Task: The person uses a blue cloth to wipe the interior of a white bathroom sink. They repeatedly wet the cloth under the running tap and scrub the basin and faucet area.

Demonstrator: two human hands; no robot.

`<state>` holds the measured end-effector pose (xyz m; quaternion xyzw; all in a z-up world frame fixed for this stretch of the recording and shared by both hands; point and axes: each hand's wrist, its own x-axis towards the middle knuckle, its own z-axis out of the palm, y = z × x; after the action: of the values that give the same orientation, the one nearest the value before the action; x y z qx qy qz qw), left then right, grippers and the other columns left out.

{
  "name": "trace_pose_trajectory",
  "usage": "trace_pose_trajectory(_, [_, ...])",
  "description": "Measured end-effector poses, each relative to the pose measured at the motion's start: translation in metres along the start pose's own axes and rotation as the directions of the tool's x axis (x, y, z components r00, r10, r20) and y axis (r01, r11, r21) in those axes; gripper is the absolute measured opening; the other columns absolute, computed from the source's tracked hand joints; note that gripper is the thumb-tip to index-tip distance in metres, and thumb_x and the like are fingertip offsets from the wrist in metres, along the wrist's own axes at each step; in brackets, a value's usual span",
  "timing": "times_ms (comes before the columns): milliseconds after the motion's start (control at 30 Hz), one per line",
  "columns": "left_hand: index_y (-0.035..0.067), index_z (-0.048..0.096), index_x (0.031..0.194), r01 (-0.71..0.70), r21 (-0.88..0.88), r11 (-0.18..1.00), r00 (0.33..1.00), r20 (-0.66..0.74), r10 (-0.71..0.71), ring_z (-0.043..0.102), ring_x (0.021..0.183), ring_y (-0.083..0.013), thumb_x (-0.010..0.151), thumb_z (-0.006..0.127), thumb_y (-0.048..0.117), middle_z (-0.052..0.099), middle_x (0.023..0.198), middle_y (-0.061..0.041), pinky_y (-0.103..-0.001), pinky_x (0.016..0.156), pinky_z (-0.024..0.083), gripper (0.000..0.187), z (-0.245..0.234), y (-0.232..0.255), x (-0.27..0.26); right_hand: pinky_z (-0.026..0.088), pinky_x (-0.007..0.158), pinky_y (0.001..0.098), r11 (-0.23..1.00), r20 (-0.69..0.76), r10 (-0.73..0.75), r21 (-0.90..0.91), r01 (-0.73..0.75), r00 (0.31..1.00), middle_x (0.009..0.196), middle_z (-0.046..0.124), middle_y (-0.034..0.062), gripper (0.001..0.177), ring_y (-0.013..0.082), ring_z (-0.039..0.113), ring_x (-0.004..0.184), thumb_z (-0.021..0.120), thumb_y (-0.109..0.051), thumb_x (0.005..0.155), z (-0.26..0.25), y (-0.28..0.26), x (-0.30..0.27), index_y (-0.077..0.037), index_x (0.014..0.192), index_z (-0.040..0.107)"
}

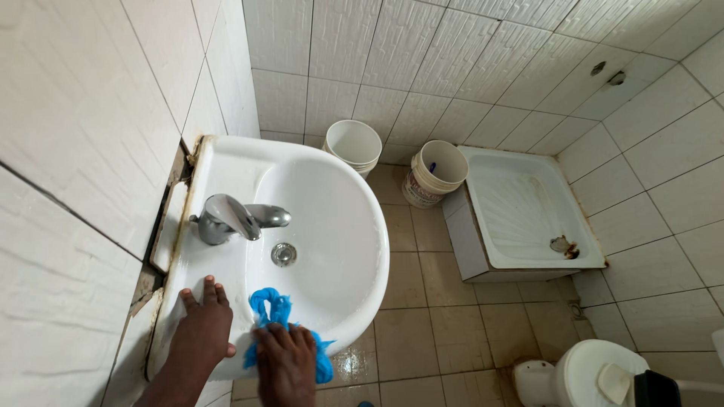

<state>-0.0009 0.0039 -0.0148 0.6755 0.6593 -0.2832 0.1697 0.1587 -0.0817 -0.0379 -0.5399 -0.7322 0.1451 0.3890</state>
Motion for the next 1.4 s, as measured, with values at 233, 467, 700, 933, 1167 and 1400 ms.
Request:
trace_pose_trajectory(233, [-0.003, 0.008, 0.159, -0.016, -0.030, 0.999, 1.000, -0.028, 0.015, 0.026, 0.148, -0.0541, 0.075, 0.094, 0.040, 0.004, 0.169, -0.024, -0.035, 0.100, 0.057, 0.128, 0.000, -0.002, -0.002, 0.041, 0.100, 0.0508, 0.953, -0.052, 0.233, -0.186, -0.239, 0.971, 0.109, 0.067, 0.0092, 0.021, 0.0299, 0.059, 0.104, 0.057, -0.020, 0.096, -0.038, 0.107, 0.008, -0.010, 0.105, 0.073])
trace_pose_trajectory(467, [-0.004, 0.011, 0.159, -0.008, -0.002, 1.000, 0.997, -0.074, 0.008, 0.026, 0.149, -0.0529, 0.073, 0.094, 0.039, 0.005, 0.170, -0.024, -0.038, 0.100, 0.059, 0.127, 0.001, -0.002, -0.004, 0.042, 0.109, 0.0566, 0.641, -0.120, 0.743, -0.157, -0.752, 0.658, 0.166, 0.000, 0.0303, 0.082, 0.0538, 0.031, 0.144, 0.052, -0.015, 0.096, -0.019, 0.133, 0.013, -0.013, 0.164, 0.005])
trace_pose_trajectory(700, [-0.007, 0.010, 0.158, -0.011, -0.007, 1.000, 1.000, 0.003, 0.011, 0.025, 0.146, -0.0575, 0.073, 0.097, 0.034, 0.004, 0.169, -0.025, -0.041, 0.101, 0.057, 0.128, -0.008, 0.003, 0.000, 0.055, 0.097, 0.0519, 0.457, -0.125, 0.875, -0.106, -0.883, 0.468, 0.149, 0.022, 0.0399, 0.095, 0.0561, 0.053, 0.123, 0.064, -0.025, 0.093, -0.002, 0.101, 0.008, -0.008, 0.161, 0.000])
trace_pose_trajectory(933, [-0.008, 0.011, 0.158, -0.034, -0.031, 0.999, 0.999, -0.037, 0.033, 0.028, 0.147, -0.0548, 0.071, 0.096, 0.031, 0.007, 0.168, -0.027, -0.037, 0.098, 0.059, 0.128, -0.001, -0.002, -0.004, 0.056, 0.088, 0.0531, 0.649, -0.066, 0.730, -0.242, -0.721, 0.680, 0.132, 0.044, 0.0257, 0.076, 0.0444, 0.063, 0.106, 0.070, -0.020, 0.088, -0.052, 0.144, 0.065, -0.030, 0.156, 0.038])
trace_pose_trajectory(1167, [-0.010, 0.008, 0.157, -0.050, -0.069, 0.996, 0.998, -0.050, 0.047, 0.025, 0.145, -0.0597, 0.072, 0.096, 0.026, 0.003, 0.167, -0.030, -0.034, 0.101, 0.057, 0.127, -0.002, -0.006, 0.003, 0.058, 0.082, 0.0526, 0.681, -0.169, 0.668, -0.256, -0.686, 0.725, 0.134, 0.045, 0.0266, 0.043, 0.0453, 0.066, 0.101, 0.071, -0.017, 0.086, -0.036, 0.098, 0.021, -0.022, 0.128, 0.068])
trace_pose_trajectory(1400, [-0.007, 0.009, 0.157, -0.035, -0.082, 0.996, 0.999, -0.010, 0.035, 0.023, 0.147, -0.0564, 0.071, 0.097, 0.023, 0.003, 0.168, -0.027, -0.040, 0.103, 0.057, 0.126, -0.005, -0.003, -0.002, 0.061, 0.085, 0.0505, 0.585, -0.121, 0.777, -0.222, -0.780, 0.618, 0.137, 0.044, 0.0226, 0.035, 0.0443, 0.068, 0.103, 0.069, -0.019, 0.089, -0.036, 0.100, 0.030, -0.026, 0.123, 0.071])
